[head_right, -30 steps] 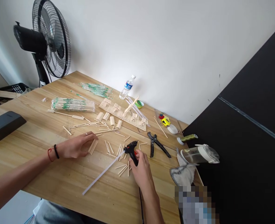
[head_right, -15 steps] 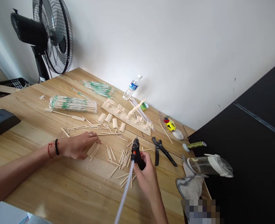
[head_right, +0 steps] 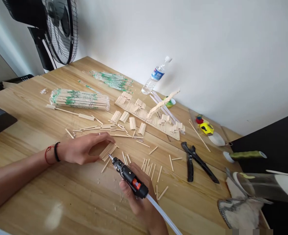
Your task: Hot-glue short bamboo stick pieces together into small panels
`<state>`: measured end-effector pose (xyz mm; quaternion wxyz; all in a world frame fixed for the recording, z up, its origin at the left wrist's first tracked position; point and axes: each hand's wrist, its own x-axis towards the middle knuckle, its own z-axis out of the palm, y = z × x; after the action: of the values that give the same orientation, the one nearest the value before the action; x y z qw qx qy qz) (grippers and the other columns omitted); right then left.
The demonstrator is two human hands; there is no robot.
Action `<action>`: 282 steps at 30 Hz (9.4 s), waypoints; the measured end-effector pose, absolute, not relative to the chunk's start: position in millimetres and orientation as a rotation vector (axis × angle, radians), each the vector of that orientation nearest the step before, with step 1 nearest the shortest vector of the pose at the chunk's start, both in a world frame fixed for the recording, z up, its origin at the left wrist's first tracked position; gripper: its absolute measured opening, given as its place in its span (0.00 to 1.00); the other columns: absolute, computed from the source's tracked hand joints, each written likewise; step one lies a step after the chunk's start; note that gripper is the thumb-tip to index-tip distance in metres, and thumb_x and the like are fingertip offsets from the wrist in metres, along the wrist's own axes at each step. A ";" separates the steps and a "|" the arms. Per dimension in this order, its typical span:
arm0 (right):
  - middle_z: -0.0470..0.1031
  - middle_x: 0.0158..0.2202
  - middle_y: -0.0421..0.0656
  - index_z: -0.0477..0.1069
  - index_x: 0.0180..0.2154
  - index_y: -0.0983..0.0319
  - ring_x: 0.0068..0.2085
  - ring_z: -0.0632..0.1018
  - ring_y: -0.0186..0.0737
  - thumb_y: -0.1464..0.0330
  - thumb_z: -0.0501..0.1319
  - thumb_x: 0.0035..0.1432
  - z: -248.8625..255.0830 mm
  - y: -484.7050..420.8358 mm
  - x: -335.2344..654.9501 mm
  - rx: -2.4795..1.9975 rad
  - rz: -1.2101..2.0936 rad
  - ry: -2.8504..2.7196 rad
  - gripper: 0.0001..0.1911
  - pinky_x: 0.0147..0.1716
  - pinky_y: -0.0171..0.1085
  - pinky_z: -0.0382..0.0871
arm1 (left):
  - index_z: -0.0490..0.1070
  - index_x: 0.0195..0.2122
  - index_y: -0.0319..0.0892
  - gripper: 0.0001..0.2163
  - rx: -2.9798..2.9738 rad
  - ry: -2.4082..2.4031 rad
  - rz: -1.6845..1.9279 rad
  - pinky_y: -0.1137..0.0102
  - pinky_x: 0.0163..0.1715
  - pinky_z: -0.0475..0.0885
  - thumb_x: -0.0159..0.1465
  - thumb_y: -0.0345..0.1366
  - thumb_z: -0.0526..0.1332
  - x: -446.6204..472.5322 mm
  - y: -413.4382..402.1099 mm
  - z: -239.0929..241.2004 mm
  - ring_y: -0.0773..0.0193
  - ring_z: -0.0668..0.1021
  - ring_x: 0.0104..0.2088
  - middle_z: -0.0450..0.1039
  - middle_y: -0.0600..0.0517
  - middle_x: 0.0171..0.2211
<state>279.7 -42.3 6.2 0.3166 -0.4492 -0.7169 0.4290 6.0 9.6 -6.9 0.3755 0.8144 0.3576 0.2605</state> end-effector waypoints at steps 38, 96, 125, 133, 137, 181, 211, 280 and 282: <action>0.69 0.23 0.40 0.71 0.30 0.54 0.25 0.73 0.44 0.47 0.57 0.70 -3.9 -53.8 284.4 -1.298 0.937 -1.962 0.22 0.25 0.40 0.68 | 0.65 0.61 0.43 0.25 1.318 0.652 0.651 0.68 0.35 0.75 0.64 0.28 0.68 3.8 21.6 -7.5 0.61 0.80 0.36 0.76 0.50 0.39; 0.78 0.26 0.41 0.81 0.40 0.58 0.30 0.81 0.45 0.53 0.60 0.70 -9.2 -49.6 288.9 -1.417 0.966 -1.787 0.18 0.30 0.37 0.76 | 0.67 0.61 0.44 0.25 1.317 0.624 0.641 0.69 0.39 0.76 0.64 0.26 0.68 3.0 22.5 -7.3 0.63 0.80 0.37 0.76 0.50 0.40; 0.80 0.33 0.44 0.78 0.37 0.59 0.37 0.81 0.47 0.52 0.61 0.69 -8.5 -42.4 298.8 -1.493 0.797 -1.674 0.18 0.39 0.40 0.77 | 0.67 0.62 0.43 0.25 1.345 0.625 0.628 0.67 0.40 0.76 0.64 0.28 0.68 2.5 23.0 -7.9 0.60 0.81 0.39 0.78 0.48 0.41; 0.76 0.32 0.42 0.70 0.39 0.57 0.31 0.76 0.46 0.47 0.67 0.60 -6.6 -6.1 341.8 -1.734 0.282 -1.846 0.21 0.31 0.41 0.70 | 0.66 0.61 0.43 0.25 1.383 0.661 0.636 0.68 0.36 0.74 0.63 0.30 0.69 1.4 21.7 -11.2 0.63 0.77 0.35 0.74 0.50 0.40; 0.75 0.40 0.47 0.72 0.42 0.59 0.41 0.77 0.52 0.48 0.66 0.58 -18.7 10.4 367.6 -1.765 0.212 -1.842 0.22 0.43 0.49 0.73 | 0.67 0.60 0.43 0.25 1.407 0.656 0.652 0.68 0.36 0.72 0.62 0.29 0.69 1.0 21.8 -13.9 0.65 0.74 0.34 0.72 0.49 0.44; 0.77 0.56 0.49 0.67 0.63 0.54 0.58 0.78 0.53 0.62 0.70 0.65 -16.2 -29.8 251.6 -1.199 0.590 -2.040 0.28 0.57 0.53 0.76 | 0.62 0.62 0.46 0.32 1.707 0.837 0.714 0.71 0.32 0.69 0.56 0.24 0.66 12.9 10.8 -10.7 0.65 0.73 0.32 0.66 0.55 0.37; 0.77 0.54 0.49 0.67 0.62 0.55 0.56 0.79 0.52 0.63 0.73 0.63 -16.4 -26.6 250.8 -1.152 0.572 -2.031 0.29 0.56 0.51 0.77 | 0.64 0.61 0.46 0.31 1.822 0.822 0.671 0.68 0.36 0.71 0.56 0.22 0.65 17.6 8.5 -3.6 0.63 0.73 0.36 0.68 0.47 0.53; 0.79 0.51 0.48 0.65 0.59 0.55 0.53 0.76 0.57 0.69 0.71 0.59 -24.7 -32.1 240.5 -1.288 0.499 -2.112 0.29 0.52 0.57 0.73 | 0.71 0.59 0.46 0.25 1.978 0.788 0.629 0.70 0.37 0.71 0.61 0.26 0.68 16.1 12.5 -4.5 0.62 0.74 0.37 0.71 0.49 0.44; 0.79 0.51 0.48 0.66 0.59 0.55 0.54 0.76 0.57 0.68 0.72 0.60 -26.5 -32.3 242.4 -1.281 0.506 -2.112 0.29 0.53 0.57 0.72 | 0.70 0.59 0.45 0.26 1.983 0.797 0.605 0.68 0.39 0.71 0.60 0.26 0.69 16.2 12.3 -4.6 0.61 0.74 0.39 0.71 0.49 0.45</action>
<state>242.4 -32.3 -26.5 0.3050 -0.4838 -0.7977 0.1911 16.2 12.3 -4.6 0.4441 0.8000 0.3214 0.2439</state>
